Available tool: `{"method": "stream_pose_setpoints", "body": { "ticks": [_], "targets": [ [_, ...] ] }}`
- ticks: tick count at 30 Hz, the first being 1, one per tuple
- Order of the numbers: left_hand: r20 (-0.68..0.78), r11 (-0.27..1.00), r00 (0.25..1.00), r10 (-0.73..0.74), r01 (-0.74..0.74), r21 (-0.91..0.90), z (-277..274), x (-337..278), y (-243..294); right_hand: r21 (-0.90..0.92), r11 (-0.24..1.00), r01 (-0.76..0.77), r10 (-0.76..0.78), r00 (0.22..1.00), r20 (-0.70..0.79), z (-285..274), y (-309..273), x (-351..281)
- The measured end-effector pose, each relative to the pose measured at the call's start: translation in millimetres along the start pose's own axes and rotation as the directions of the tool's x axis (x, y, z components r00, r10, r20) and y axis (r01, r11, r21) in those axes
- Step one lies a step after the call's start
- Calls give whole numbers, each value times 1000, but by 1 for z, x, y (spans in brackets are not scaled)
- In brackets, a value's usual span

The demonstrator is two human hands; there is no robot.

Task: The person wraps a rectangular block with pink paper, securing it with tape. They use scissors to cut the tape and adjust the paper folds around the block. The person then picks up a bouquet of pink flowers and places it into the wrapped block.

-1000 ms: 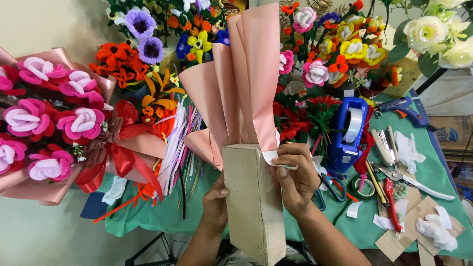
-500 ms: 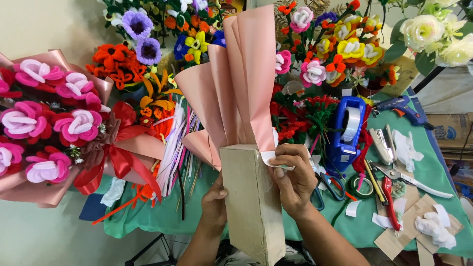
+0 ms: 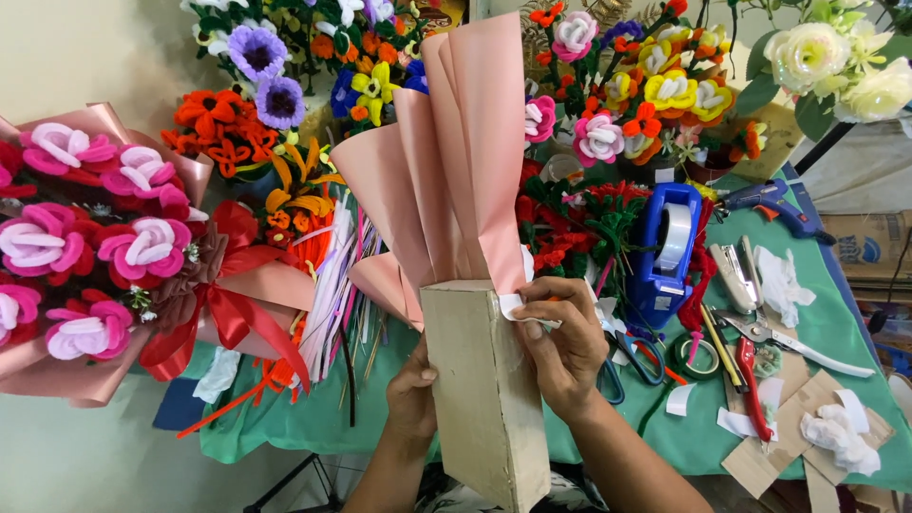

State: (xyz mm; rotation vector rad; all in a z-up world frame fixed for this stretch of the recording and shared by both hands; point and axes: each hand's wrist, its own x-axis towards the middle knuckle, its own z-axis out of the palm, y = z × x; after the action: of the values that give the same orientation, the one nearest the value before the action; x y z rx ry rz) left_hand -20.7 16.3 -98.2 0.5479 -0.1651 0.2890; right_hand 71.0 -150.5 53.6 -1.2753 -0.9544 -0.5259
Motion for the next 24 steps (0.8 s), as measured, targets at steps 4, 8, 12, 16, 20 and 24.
{"method": "stream_pose_setpoints", "body": {
  "ticks": [4,8,12,16,20,24],
  "targets": [
    [13,1000,1000,-3,2,24,-1,-1,-1,3,1000,5,-5,1000,2,-1,2,-1],
    [26,1000,1000,-7,6,8,1,-2,-1,-5,1000,14,-14,1000,7,-3,4,-1],
    [29,1000,1000,-11,11,6,6,-2,0,-23,999,31,-31,999,21,-5,6,-3],
    [-13,999,999,-34,33,-24,4,-3,0,-47,997,62,-61,998,29,-6,6,-2],
    [-5,999,999,-33,33,18,10,-4,2,-92,985,148,-141,987,83,-9,9,-1],
    [39,998,998,-44,45,-32,17,-3,4,-160,960,232,-207,966,157,-12,9,1]
  ]
}}
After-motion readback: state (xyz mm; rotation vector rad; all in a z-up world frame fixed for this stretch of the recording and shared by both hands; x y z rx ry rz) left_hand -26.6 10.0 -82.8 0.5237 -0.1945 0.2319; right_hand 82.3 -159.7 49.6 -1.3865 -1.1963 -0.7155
